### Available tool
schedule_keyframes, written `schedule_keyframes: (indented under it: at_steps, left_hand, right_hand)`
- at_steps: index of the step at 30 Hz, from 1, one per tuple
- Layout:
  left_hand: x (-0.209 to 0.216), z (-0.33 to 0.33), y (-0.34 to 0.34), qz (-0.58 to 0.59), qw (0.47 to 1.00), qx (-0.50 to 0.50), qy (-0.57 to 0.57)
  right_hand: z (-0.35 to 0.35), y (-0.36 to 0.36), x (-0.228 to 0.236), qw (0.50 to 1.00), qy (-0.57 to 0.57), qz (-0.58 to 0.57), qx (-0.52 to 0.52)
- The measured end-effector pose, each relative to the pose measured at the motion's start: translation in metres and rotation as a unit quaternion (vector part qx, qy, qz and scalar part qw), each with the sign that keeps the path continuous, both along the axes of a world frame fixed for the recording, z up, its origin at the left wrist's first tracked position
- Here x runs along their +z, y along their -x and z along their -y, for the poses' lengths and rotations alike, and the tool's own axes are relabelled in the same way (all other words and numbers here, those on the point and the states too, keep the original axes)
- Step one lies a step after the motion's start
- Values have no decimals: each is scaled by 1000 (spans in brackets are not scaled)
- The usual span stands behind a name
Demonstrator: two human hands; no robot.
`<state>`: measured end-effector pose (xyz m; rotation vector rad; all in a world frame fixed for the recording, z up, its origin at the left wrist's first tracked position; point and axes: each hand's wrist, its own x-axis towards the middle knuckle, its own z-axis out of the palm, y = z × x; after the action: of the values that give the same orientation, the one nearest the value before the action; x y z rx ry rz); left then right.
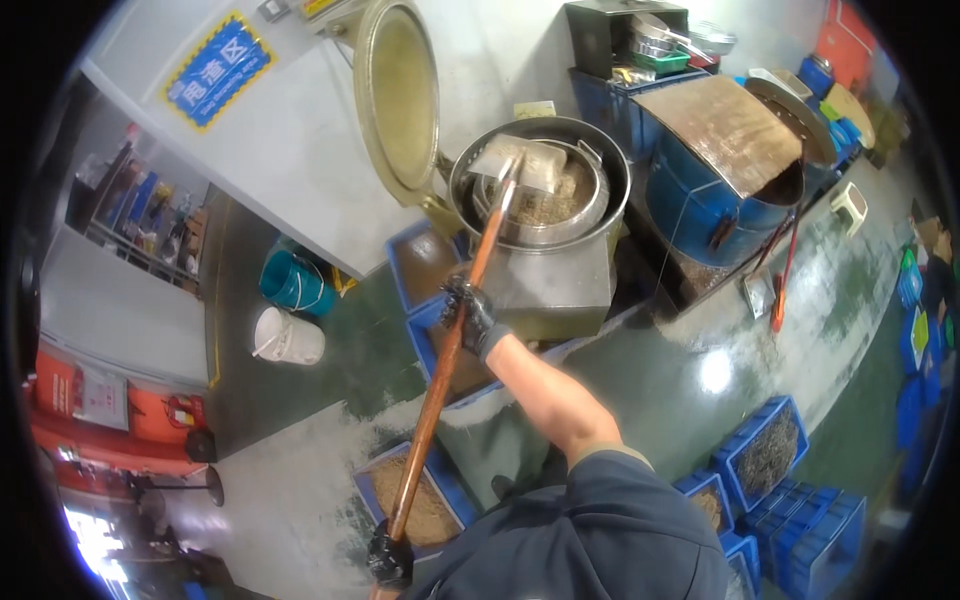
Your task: The recorder shovels material from blue bins into a machine, pours a slurry-like substance from a bin into a bucket, and manually sieves material in a container.
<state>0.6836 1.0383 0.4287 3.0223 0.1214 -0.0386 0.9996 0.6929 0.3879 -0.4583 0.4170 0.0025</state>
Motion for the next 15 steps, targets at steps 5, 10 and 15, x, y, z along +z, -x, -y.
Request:
schedule_keyframes:
  at_steps: [5,10,15]
  left_hand:
    - [-38,-47,-9,-116,974,-77,179]
    - [-93,-140,-25,-360,874,-102,311]
    - [-91,-197,-83,-193,916,-352,-3]
  right_hand:
    - [-2,63,2,990,-72,118,24]
    - [-18,177,-23,946,-196,259,-8]
    - [-60,307,-16,962,-45,-42,-266]
